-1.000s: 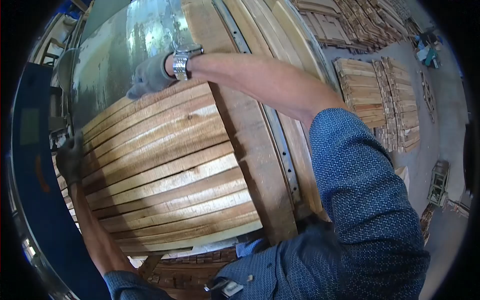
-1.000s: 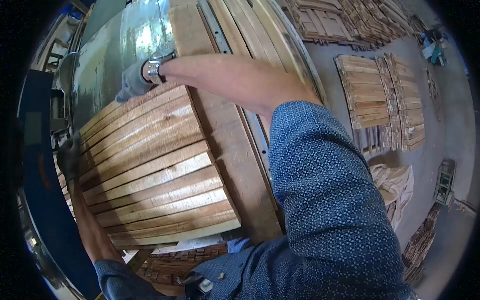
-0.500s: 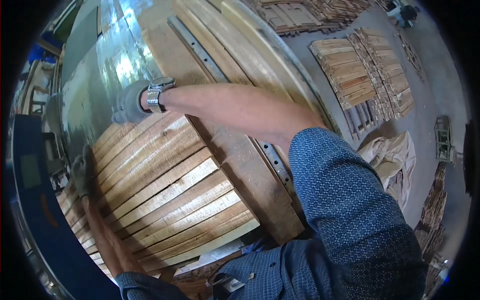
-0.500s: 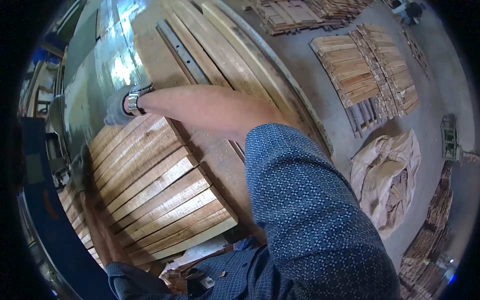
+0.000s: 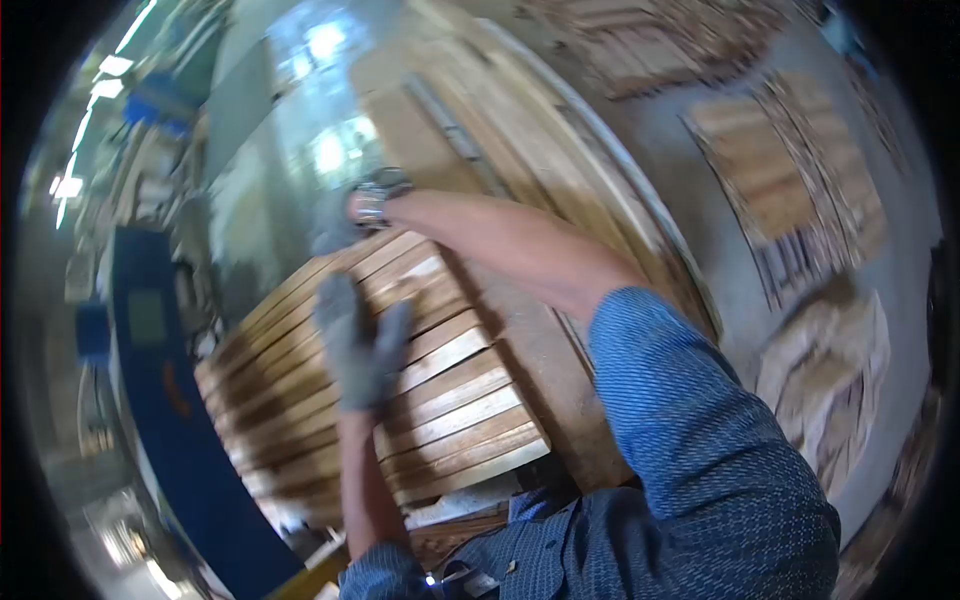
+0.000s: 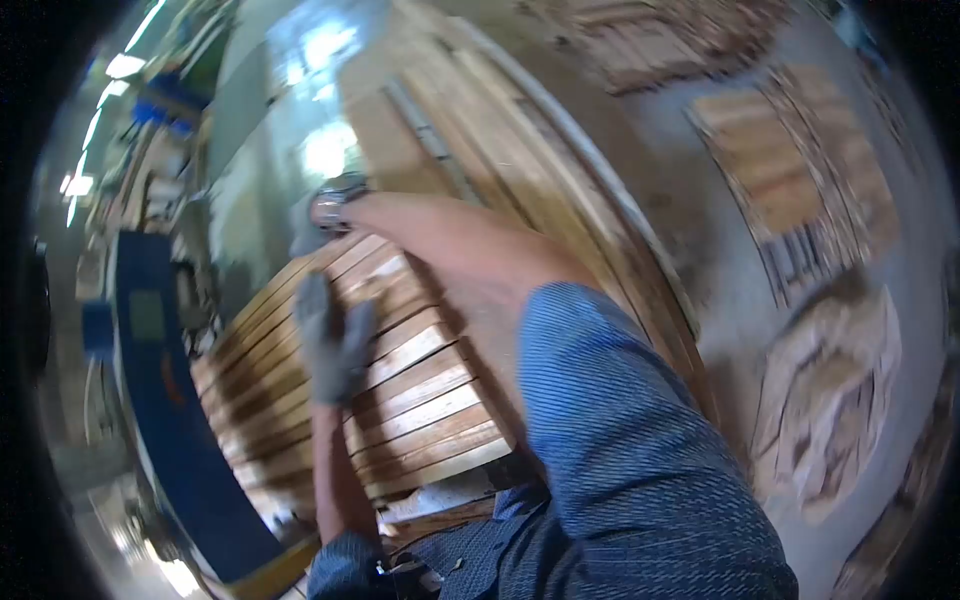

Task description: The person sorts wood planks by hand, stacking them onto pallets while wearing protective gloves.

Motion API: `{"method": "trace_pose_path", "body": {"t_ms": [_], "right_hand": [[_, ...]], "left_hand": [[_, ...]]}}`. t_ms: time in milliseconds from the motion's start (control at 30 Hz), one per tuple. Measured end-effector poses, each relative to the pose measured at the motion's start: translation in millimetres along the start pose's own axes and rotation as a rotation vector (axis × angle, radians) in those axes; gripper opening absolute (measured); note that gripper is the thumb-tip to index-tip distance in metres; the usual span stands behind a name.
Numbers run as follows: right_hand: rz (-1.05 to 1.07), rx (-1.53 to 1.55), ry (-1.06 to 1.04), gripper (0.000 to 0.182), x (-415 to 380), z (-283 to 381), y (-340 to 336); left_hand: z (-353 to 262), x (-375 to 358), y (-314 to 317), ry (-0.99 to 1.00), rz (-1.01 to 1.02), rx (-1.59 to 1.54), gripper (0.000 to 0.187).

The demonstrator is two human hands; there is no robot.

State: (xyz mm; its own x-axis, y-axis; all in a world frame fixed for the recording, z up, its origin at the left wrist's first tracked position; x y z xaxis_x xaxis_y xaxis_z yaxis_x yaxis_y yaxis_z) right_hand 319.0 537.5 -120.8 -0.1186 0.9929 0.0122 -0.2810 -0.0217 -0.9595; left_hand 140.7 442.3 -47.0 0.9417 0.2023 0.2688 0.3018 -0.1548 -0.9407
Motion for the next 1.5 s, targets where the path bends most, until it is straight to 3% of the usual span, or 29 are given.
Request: {"method": "trace_pose_path", "body": {"t_ms": [33,100,133,167,200,267,367,433,567,700,733,767,800,833,867,900,933,967,1000,1033,1067,1100,1133,1167,1200,1267,1333,1467,1500], "right_hand": [[-0.054,-0.129,-0.156,0.036,11.6,22.6,-8.5],[-0.146,0.249,0.232,0.036,-15.8,39.3,-29.2],[-0.081,0.306,0.346,0.037,-24.6,50.6,-38.1],[-0.119,0.279,0.363,0.037,-28.0,53.2,-37.6],[-0.430,0.255,0.267,0.033,-19.2,37.3,-12.8],[-0.380,0.350,0.317,0.038,-43.2,51.6,-37.0],[-0.201,0.356,0.382,0.041,-49.8,58.9,-52.2],[-0.263,0.371,0.382,0.043,-41.9,40.5,-30.5],[-0.255,0.339,0.380,0.044,-44.7,48.4,-34.4],[-0.349,0.311,0.382,0.032,-47.3,53.6,-36.7],[-0.399,0.340,0.352,0.030,-48.1,61.2,-41.1],[-0.443,0.368,0.327,0.028,-51.1,67.9,-44.3],[-0.476,0.375,0.305,0.026,-51.2,65.0,-42.1],[-0.505,0.384,0.282,0.025,-50.4,60.3,-38.9],[-0.533,0.316,0.277,0.024,-51.2,64.8,-41.5],[-0.556,0.248,0.269,0.023,-52.8,72.6,-46.1],[-0.518,0.253,0.333,0.022,-53.2,72.9,-45.9],[-0.488,0.256,0.396,0.021,-53.1,76.2,-46.0],[-0.531,0.165,0.373,0.019,-53.0,92.4,-53.4],[-0.568,0.068,0.350,0.016,-58.3,109.5,-59.1],[-0.630,-0.007,0.361,0.016,-67.7,126.4,-59.1],[-0.595,0.003,0.453,0.019,-83.8,74.7,-35.8],[-0.500,-0.212,0.403,0.024,-95.7,75.4,-31.7],[-0.479,-0.241,0.364,0.024,-55.8,119.2,-50.6],[-0.454,-0.266,0.322,0.024,-19.9,138.8,-59.9],[-0.407,-0.308,0.260,0.024,34.9,155.9,-66.2],[-0.364,-0.351,0.226,0.024,73.1,177.8,-72.2],[-0.312,-0.422,0.190,0.025,128.6,213.1,-84.4],[-0.304,-0.434,0.186,0.025,139.3,219.7,-84.9]], "left_hand": [[-22.5,6.8,-4.4,0.025,-0.018,0.112,0.081],[-30.0,20.5,-17.0,-0.019,-0.047,-0.130,0.077],[-25.9,20.2,-18.4,-0.094,-0.017,-0.147,0.081],[-29.5,19.6,-26.4,-0.019,-0.130,-0.073,0.081],[-24.8,17.1,-21.8,-0.113,-0.022,-0.054,0.087],[-15.9,9.4,-10.7,-0.228,0.026,0.014,0.104],[-11.0,6.9,-9.8,-0.260,0.031,-0.025,0.104],[-7.7,3.9,-13.3,-0.228,-0.029,-0.096,0.103],[-27.6,-30.3,-51.4,-0.161,-0.258,-0.145,0.066],[-69.7,-137.9,-117.2,-0.083,-0.320,-0.565,0.028],[-66.8,-172.1,-111.5,-0.245,-0.021,-0.708,0.021],[-66.0,-203.2,-127.1,-0.276,0.013,-0.833,0.024],[-57.6,-239.9,-132.0,-0.368,0.296,-0.969,0.029],[-48.5,-273.0,-157.8,-0.215,0.189,-1.073,0.032],[-36.3,-325.1,-133.1,-0.395,0.448,-1.287,0.034],[-12.5,-370.1,-117.7,-0.360,0.543,-1.226,0.034],[12.0,-425.7,-84.1,-0.551,0.449,-1.319,0.036],[48.5,-491.8,-36.5,-0.733,0.339,-1.191,0.041],[76.5,-509.9,-89.4,-0.978,0.376,-1.032,0.044],[107.1,-549.5,-92.5,-1.307,0.279,-1.112,0.053],[157.4,-602.8,-61.9,-1.325,0.091,-0.989,0.056],[218.5,-657.9,-21.7,-1.319,-0.218,-0.782,0.059],[259.2,-674.8,-46.4,-1.456,-0.091,-0.567,0.059],[289.3,-683.0,-76.7,-1.571,-0.281,-0.562,0.058],[326.0,-697.0,-92.7,-1.516,-0.488,-0.374,0.056],[413.5,-722.4,-102.0,-1.509,-0.635,-0.346,0.057],[474.6,-723.9,-146.1,-1.406,-0.774,-0.061,0.047],[595.3,-721.7,-210.1,-1.380,-0.518,-0.097,0.040],[622.9,-720.3,-218.3,-1.381,-0.480,0.048,0.038]]}}
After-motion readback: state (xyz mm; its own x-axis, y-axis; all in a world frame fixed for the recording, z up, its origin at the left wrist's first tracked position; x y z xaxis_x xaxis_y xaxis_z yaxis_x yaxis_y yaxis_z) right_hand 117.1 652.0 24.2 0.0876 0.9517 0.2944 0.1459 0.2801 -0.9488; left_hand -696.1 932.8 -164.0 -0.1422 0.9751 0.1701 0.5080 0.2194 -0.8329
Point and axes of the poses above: each hand's wrist, its own x-axis towards the middle knuckle, its own y-axis out of the palm, z = x × y, the point moved 6 cm from there along x, towards the middle knuckle, and after that the axes turned 3 degrees about z, right-handed, at the moved point
